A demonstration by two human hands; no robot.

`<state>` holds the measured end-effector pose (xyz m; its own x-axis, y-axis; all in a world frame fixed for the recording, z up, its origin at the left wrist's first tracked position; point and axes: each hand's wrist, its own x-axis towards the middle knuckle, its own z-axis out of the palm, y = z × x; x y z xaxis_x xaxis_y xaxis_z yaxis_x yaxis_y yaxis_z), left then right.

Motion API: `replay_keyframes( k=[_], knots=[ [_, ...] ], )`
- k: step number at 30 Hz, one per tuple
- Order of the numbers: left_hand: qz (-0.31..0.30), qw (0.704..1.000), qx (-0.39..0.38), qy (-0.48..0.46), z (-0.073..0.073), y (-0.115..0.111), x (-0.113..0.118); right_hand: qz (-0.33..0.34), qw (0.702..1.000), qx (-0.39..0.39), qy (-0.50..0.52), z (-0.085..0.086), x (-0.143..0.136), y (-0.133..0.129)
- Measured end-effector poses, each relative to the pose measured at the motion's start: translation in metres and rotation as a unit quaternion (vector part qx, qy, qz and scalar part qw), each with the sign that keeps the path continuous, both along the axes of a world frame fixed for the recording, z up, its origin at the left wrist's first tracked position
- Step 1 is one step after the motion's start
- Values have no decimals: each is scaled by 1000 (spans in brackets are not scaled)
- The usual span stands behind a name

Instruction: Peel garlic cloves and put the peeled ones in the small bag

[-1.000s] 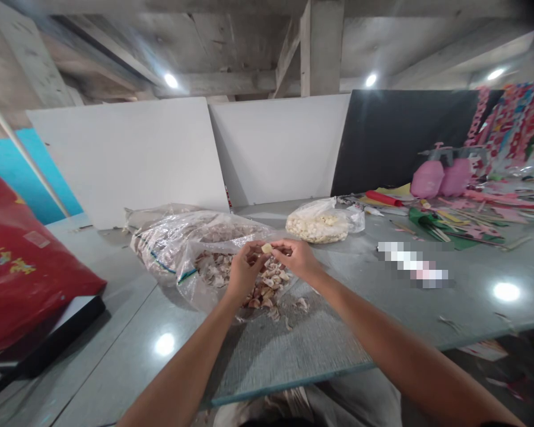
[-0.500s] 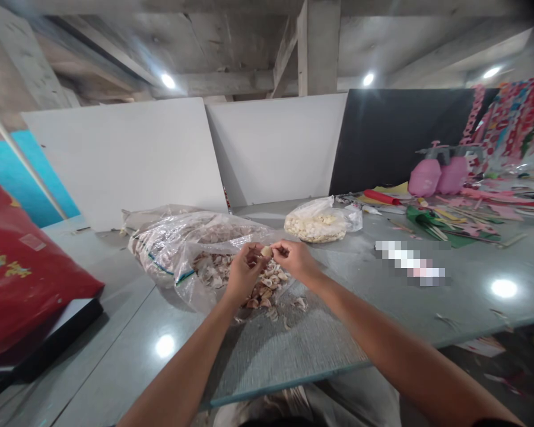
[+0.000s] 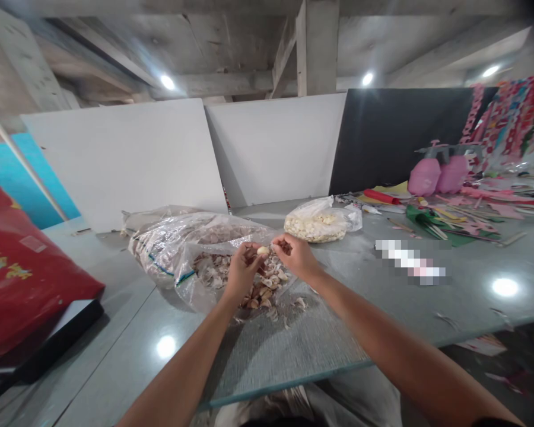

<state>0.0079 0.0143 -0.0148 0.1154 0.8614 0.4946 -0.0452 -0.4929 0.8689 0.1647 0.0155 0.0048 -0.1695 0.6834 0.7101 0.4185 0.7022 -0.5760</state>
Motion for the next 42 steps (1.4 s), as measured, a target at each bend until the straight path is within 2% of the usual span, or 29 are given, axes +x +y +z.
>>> replay_keyframes(
  k=[4,13,17,20,22,24,27,29,31,33,36,38,40,42],
  knots=[
    [20,1000,7,3,-1,2,-1,32,999,26,-18,0,-2,-2],
    [59,997,17,35,-1,1,-2,-4,992,71,-100,-2,0,3],
    [97,993,29,54,-2,1,-2,-30,994,61,-88,-2,2,3],
    [122,988,41,91,-3,1,-3,-47,997,24,-64,-2,3,5],
    [140,981,55,122,-3,1,-4,-31,998,-5,-47,-1,4,5],
    [158,972,74,156,-2,0,-5,14,999,-32,-38,-1,4,3],
    [164,960,92,207,-1,-2,-5,84,991,-65,-79,-2,2,1],
    [162,953,95,237,1,-3,-6,93,987,-68,-112,-2,2,1],
    [164,940,96,284,3,-3,-7,63,990,-54,-117,-1,7,6],
    [163,914,95,360,6,-3,-10,-8,995,-29,-96,3,19,14],
    [150,874,77,456,9,-1,-16,-169,985,20,-10,10,48,33],
    [148,863,71,478,10,1,-19,-273,959,48,53,11,72,48],
    [154,858,77,484,10,2,-22,-310,947,25,86,7,95,64],
    [160,856,86,485,9,4,-24,-292,952,-41,85,-1,112,79]
  ],
)
